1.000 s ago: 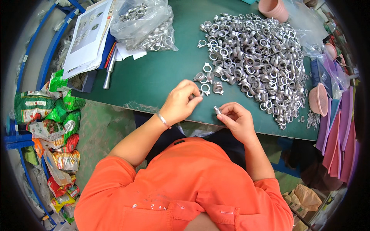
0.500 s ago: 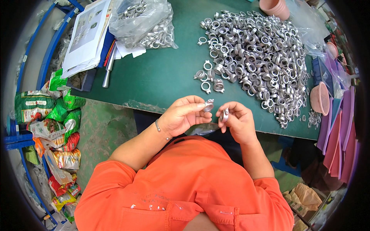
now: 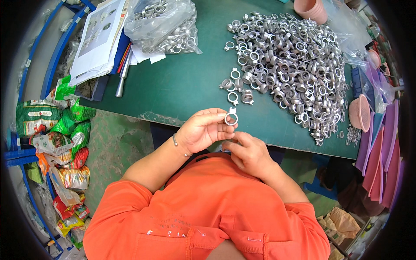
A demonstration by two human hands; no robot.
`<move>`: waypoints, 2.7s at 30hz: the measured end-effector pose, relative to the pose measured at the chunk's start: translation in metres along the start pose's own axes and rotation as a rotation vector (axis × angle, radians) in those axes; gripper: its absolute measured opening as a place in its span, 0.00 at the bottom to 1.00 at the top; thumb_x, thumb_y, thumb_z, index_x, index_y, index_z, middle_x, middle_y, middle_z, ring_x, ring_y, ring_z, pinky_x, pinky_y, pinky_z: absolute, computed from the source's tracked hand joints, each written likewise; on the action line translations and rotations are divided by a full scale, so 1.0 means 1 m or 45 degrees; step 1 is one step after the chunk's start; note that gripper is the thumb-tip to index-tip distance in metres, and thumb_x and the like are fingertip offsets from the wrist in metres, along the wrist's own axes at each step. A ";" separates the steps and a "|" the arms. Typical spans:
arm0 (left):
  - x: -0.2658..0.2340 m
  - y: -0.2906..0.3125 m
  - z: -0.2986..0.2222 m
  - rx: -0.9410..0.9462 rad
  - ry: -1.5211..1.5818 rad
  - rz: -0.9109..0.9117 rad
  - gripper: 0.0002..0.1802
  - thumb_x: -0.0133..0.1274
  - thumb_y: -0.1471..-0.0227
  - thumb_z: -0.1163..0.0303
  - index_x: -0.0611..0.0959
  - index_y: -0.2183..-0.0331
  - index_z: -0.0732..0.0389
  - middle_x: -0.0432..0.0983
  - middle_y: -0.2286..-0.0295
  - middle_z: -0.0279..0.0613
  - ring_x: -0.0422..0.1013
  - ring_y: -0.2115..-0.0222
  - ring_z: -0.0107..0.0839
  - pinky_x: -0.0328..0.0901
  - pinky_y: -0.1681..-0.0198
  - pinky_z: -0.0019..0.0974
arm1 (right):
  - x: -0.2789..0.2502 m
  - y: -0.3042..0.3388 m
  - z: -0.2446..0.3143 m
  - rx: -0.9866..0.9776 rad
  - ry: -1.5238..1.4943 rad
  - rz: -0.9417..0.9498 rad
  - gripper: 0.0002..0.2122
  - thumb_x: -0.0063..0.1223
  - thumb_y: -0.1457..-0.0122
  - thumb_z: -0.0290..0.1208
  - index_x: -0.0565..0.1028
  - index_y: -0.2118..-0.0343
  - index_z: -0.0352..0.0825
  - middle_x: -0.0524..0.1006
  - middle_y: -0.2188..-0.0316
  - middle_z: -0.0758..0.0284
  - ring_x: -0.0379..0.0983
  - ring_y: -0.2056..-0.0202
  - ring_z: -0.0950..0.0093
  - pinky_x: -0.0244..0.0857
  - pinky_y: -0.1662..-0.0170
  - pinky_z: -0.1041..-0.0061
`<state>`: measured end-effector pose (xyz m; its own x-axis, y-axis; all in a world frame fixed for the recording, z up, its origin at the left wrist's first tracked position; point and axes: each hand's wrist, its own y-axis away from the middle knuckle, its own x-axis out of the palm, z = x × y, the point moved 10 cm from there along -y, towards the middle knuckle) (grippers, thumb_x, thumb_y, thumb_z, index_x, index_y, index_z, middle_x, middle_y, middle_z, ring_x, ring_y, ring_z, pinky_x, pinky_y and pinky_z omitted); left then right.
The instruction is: The person picks up and joins two different grey plastic parts by hand, repeating this action many times with parts from a large pile on a green tabletop.
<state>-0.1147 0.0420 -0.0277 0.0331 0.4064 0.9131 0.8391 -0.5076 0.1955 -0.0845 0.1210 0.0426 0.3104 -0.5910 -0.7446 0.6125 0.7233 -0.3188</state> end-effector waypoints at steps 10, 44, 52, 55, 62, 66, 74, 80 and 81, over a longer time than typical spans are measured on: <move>0.001 0.001 -0.002 0.011 -0.087 -0.084 0.11 0.42 0.41 0.71 0.76 0.63 0.68 0.75 0.64 0.50 0.76 0.67 0.33 0.72 0.59 0.36 | -0.041 -0.037 -0.066 0.230 0.293 -0.439 0.15 0.58 0.54 0.20 0.72 0.61 0.33 0.72 0.62 0.61 0.68 0.61 0.60 0.64 0.58 0.65; 0.037 0.021 -0.042 0.740 -2.326 -0.423 0.30 0.66 0.65 0.74 0.74 0.56 0.63 0.68 0.63 0.42 0.68 0.68 0.29 0.66 0.67 0.30 | -0.061 0.023 -0.072 0.368 0.012 -0.294 0.13 0.60 0.57 0.18 0.74 0.66 0.34 0.72 0.64 0.63 0.68 0.60 0.63 0.61 0.57 0.69; -0.005 0.009 -0.035 0.368 -1.058 -0.369 0.19 0.59 0.53 0.80 0.75 0.57 0.65 0.72 0.68 0.35 0.69 0.70 0.22 0.66 0.67 0.25 | -0.050 0.023 -0.074 0.470 -0.035 -0.320 0.12 0.63 0.57 0.23 0.73 0.68 0.32 0.71 0.69 0.61 0.68 0.65 0.62 0.63 0.61 0.68; 0.032 0.014 -0.116 0.827 -1.208 -0.479 0.17 0.59 0.52 0.78 0.75 0.59 0.67 0.73 0.68 0.35 0.69 0.70 0.21 0.67 0.67 0.25 | -0.047 0.021 -0.068 0.429 0.119 -0.277 0.15 0.65 0.59 0.25 0.72 0.67 0.33 0.71 0.67 0.62 0.68 0.65 0.63 0.62 0.60 0.68; 0.039 0.024 -0.284 1.309 -0.968 -0.613 0.12 0.56 0.49 0.76 0.74 0.62 0.68 0.75 0.68 0.42 0.73 0.68 0.31 0.69 0.62 0.31 | -0.053 0.026 -0.070 0.508 -0.044 -0.300 0.18 0.66 0.60 0.24 0.71 0.65 0.32 0.71 0.67 0.62 0.69 0.66 0.65 0.64 0.62 0.70; 0.035 0.032 -0.270 1.443 -0.970 -0.718 0.14 0.53 0.48 0.77 0.73 0.59 0.72 0.75 0.66 0.45 0.74 0.61 0.38 0.70 0.57 0.32 | -0.060 0.038 -0.082 0.603 -0.073 -0.357 0.12 0.60 0.54 0.20 0.71 0.66 0.30 0.71 0.69 0.62 0.69 0.68 0.67 0.65 0.64 0.73; 0.084 -0.036 -0.040 0.886 -2.314 0.090 0.15 0.61 0.57 0.75 0.80 0.62 0.61 0.71 0.61 0.42 0.71 0.64 0.34 0.68 0.63 0.33 | -0.052 0.029 -0.076 0.518 0.118 -0.289 0.16 0.65 0.56 0.27 0.73 0.64 0.31 0.71 0.67 0.61 0.69 0.64 0.63 0.64 0.60 0.68; 0.071 -0.030 -0.009 0.889 -2.575 0.179 0.13 0.63 0.64 0.76 0.77 0.71 0.63 0.70 0.68 0.43 0.69 0.67 0.43 0.66 0.63 0.39 | -0.063 0.039 -0.085 0.587 0.063 -0.273 0.19 0.66 0.58 0.28 0.73 0.62 0.31 0.71 0.65 0.61 0.68 0.61 0.62 0.64 0.58 0.68; 0.070 -0.025 -0.014 0.868 -2.582 0.160 0.13 0.63 0.65 0.76 0.77 0.73 0.63 0.70 0.69 0.42 0.69 0.67 0.42 0.66 0.64 0.39 | -0.065 0.044 -0.093 0.626 0.006 -0.284 0.19 0.66 0.58 0.28 0.73 0.61 0.31 0.71 0.65 0.61 0.69 0.61 0.63 0.64 0.57 0.69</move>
<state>-0.1407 0.0726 0.0359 0.0864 0.6800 -0.7281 0.7855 -0.4960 -0.3700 -0.1450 0.2244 0.0221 0.1317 -0.7087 -0.6931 0.9316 0.3275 -0.1578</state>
